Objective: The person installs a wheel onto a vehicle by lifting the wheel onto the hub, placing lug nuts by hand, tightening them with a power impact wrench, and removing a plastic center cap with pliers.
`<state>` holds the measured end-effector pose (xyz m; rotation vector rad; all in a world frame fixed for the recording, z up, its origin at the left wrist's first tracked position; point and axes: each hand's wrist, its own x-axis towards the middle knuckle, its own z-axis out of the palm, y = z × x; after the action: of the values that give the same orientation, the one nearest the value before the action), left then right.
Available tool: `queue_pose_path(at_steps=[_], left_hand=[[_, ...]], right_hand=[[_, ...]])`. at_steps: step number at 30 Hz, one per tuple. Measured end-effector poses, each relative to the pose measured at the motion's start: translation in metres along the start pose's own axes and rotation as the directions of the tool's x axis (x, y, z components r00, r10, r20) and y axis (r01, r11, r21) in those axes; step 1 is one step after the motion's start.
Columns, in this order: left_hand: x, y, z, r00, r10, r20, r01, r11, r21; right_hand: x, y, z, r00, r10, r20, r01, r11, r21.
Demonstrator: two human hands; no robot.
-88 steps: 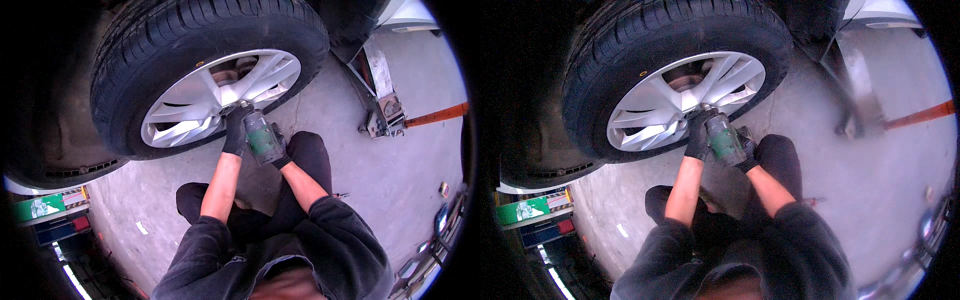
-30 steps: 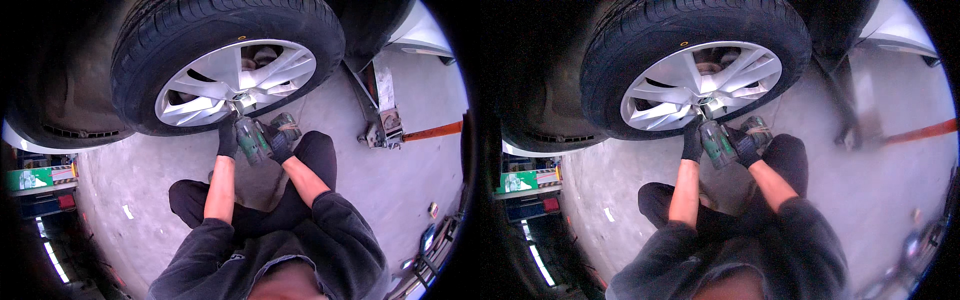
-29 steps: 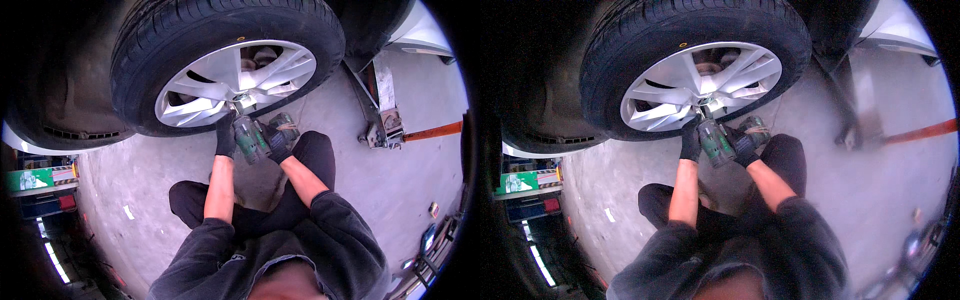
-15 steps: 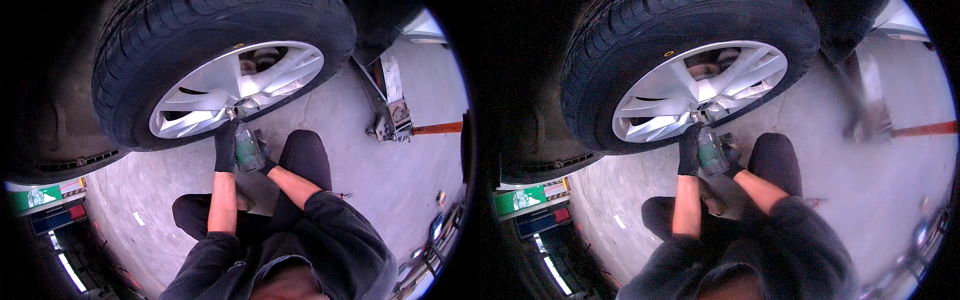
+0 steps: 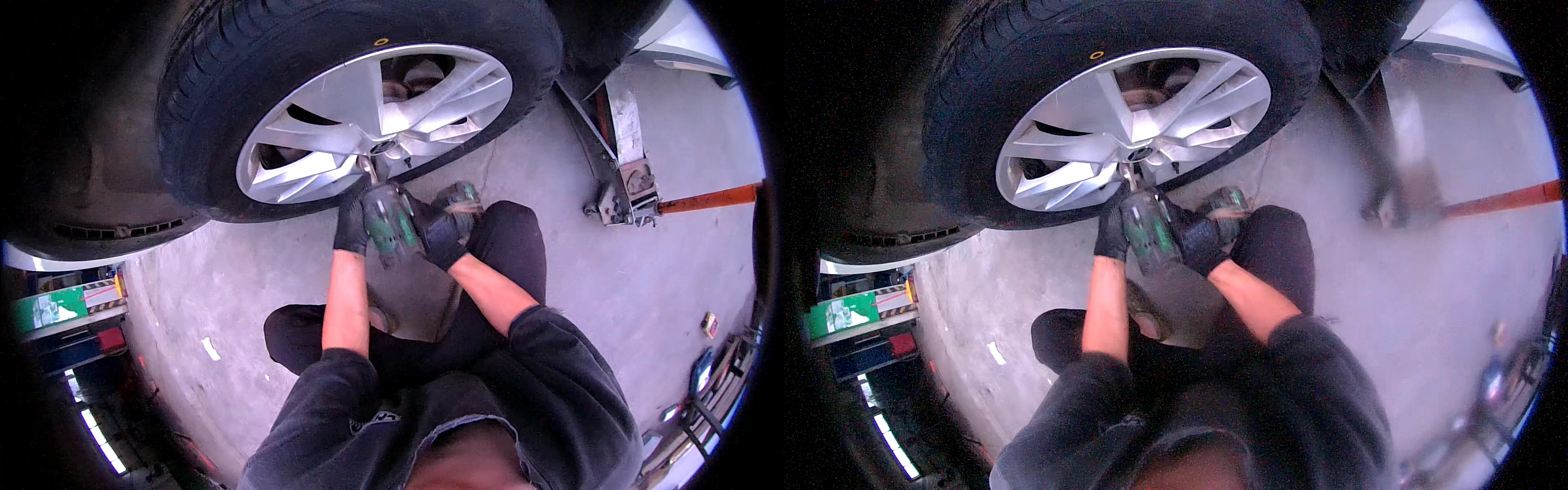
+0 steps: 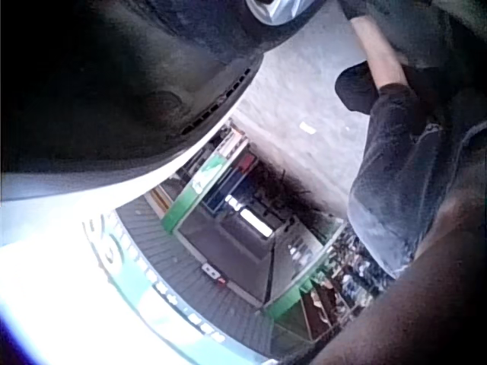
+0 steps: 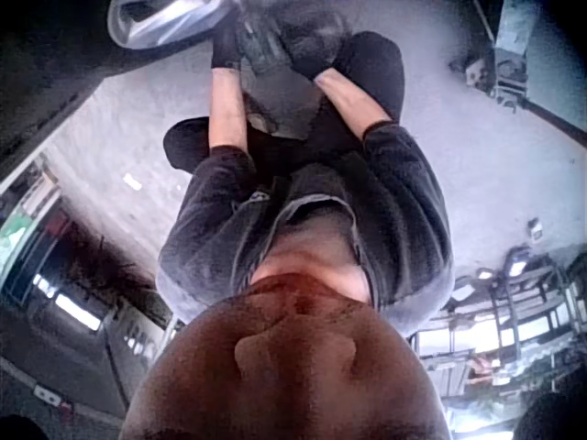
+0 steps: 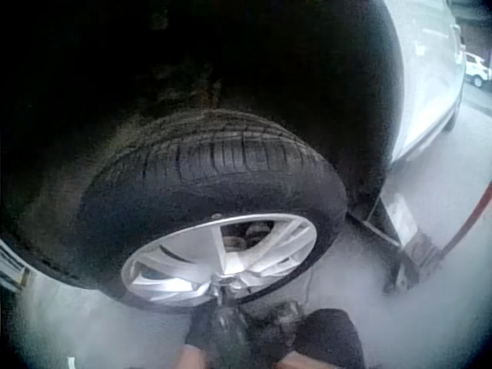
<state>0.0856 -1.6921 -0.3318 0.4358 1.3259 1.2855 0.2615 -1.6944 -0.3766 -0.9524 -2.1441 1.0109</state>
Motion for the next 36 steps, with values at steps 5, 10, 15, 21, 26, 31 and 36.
queue_pose_path(at_steps=[5, 10, 15, 21, 26, 31, 36], left_hand=[[-0.031, -0.021, -0.001, 0.995, 0.102, 0.002, -0.101, 0.987, -0.128], [-0.041, 0.033, 0.024, 0.995, 0.104, 0.003, -0.104, 0.991, 0.090], [-0.027, 0.070, 0.035, 0.983, 0.125, -0.134, -0.087, 0.962, 0.258], [-0.019, 0.052, 0.021, 0.970, 0.202, -0.138, -0.139, 0.920, 0.368], [-0.016, 0.046, 0.030, 1.000, 0.009, 0.019, -0.009, 1.000, 0.023], [-0.035, 0.064, 0.037, 0.999, -0.018, 0.037, 0.021, 0.998, -0.065], [-0.037, 0.039, 0.017, 0.998, 0.046, 0.046, -0.049, 0.996, 0.069]], right_hand=[[-0.032, -0.009, -0.017, 0.997, -0.080, -0.015, 0.081, 0.994, 0.073], [-0.009, -0.016, -0.015, 1.000, -0.016, -0.016, 0.018, 0.994, 0.104], [0.010, -0.002, 0.035, 0.983, 0.003, -0.185, 0.070, 0.920, 0.385], [0.013, 0.043, 0.158, 0.979, 0.204, -0.012, -0.040, 0.251, 0.967], [0.008, 0.069, 0.162, 0.943, 0.321, -0.094, -0.113, 0.570, 0.814], [0.014, -0.017, 0.035, 0.972, 0.009, -0.235, 0.027, 0.989, 0.148], [-0.019, -0.013, 0.012, 0.977, -0.033, -0.212, 0.100, 0.944, 0.315]])
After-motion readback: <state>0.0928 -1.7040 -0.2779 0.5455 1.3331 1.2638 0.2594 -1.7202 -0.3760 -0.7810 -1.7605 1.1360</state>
